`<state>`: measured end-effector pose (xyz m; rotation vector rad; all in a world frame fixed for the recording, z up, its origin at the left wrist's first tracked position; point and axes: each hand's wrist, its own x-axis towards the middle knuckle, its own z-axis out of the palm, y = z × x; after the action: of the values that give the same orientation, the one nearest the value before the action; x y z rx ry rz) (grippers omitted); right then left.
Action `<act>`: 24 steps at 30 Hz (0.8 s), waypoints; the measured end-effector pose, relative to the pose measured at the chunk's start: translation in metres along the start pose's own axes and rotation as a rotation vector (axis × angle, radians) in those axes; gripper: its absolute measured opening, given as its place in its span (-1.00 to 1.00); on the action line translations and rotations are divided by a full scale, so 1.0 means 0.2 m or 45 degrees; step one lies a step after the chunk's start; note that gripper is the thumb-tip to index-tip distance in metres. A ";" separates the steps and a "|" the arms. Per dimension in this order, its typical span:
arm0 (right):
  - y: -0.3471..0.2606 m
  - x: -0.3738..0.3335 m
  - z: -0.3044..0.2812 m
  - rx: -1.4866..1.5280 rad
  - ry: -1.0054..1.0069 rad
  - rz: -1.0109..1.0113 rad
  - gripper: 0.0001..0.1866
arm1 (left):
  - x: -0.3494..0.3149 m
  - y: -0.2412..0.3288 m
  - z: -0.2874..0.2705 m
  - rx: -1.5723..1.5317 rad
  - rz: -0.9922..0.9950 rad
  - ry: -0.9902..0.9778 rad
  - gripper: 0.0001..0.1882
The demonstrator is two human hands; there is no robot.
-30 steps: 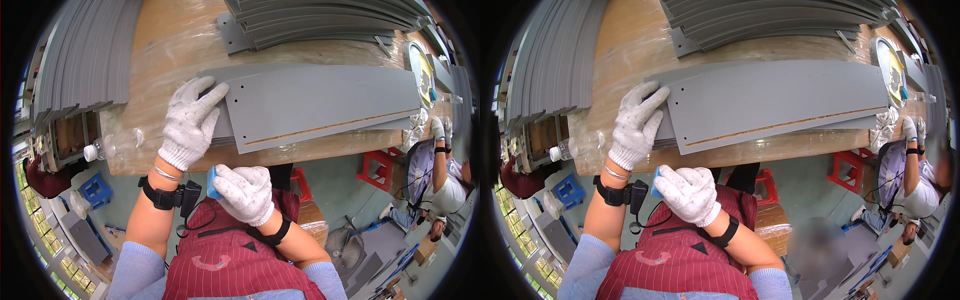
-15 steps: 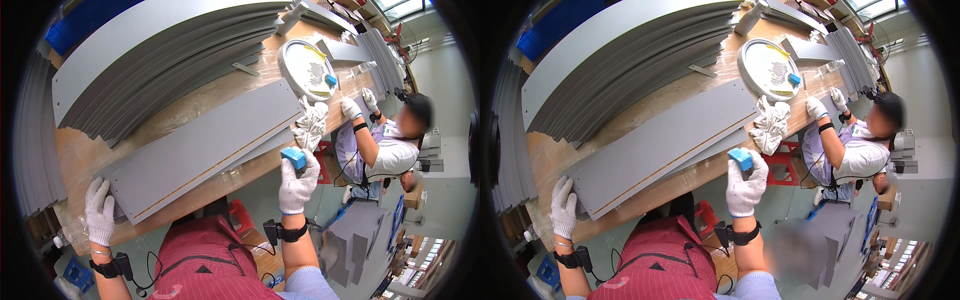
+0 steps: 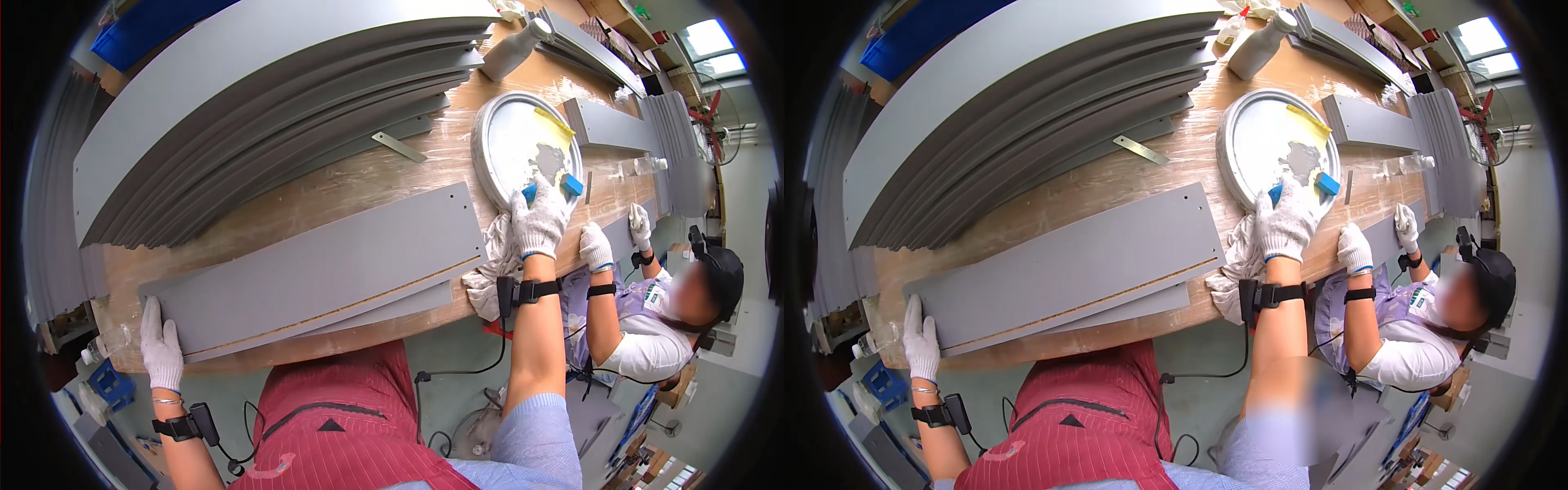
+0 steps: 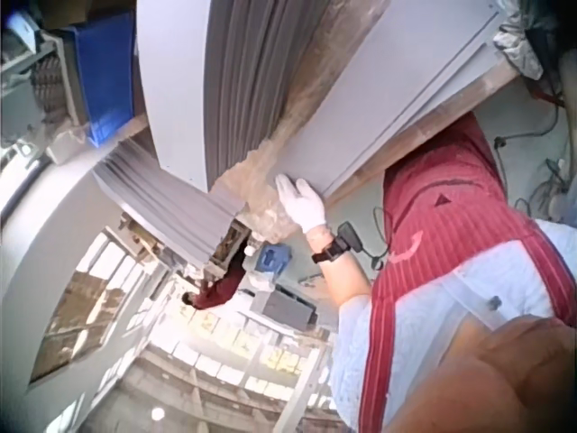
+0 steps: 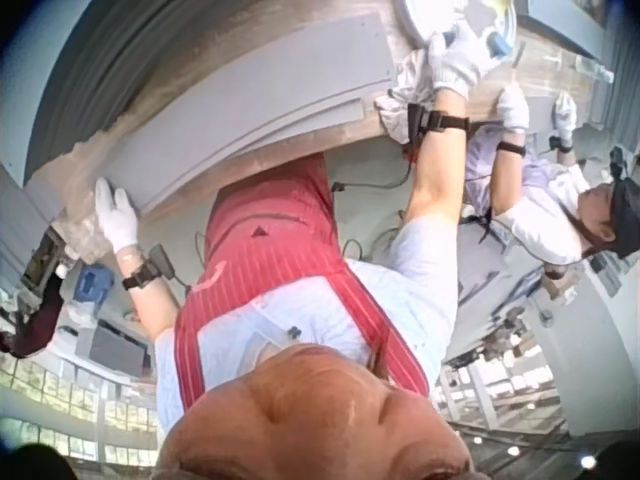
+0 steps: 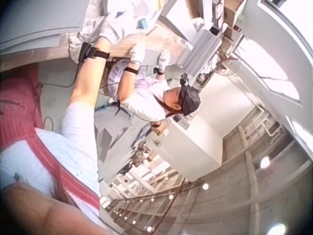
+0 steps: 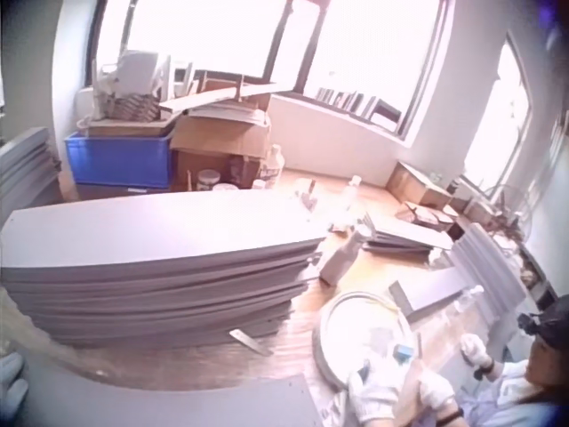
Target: The person cleans a stack of gray metal panels on a workbench. They repeatedly wipe the surface with a white cloth and scrub the edges with a blue sponge. The person handles the panels one at a time, flipping them over to clean both sides before stacking them.
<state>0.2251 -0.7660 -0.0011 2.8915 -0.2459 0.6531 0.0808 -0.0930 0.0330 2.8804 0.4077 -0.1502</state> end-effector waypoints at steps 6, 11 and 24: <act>-0.15 -0.30 -0.21 0.247 -0.018 0.166 -0.41 | -0.05 -0.03 0.09 0.058 -0.031 0.134 -0.47; -0.09 -0.57 -0.19 0.604 -0.325 -0.169 -0.32 | -0.05 0.04 0.19 0.047 0.019 0.364 -0.50; -1.27 -0.22 -0.93 1.496 -0.521 -0.690 -0.29 | -0.07 0.07 0.25 0.023 0.066 0.538 -0.51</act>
<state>0.1588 -0.4764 0.1132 3.8146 1.2479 0.0474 0.0681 -0.1223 -0.0114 2.9271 0.4018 0.4733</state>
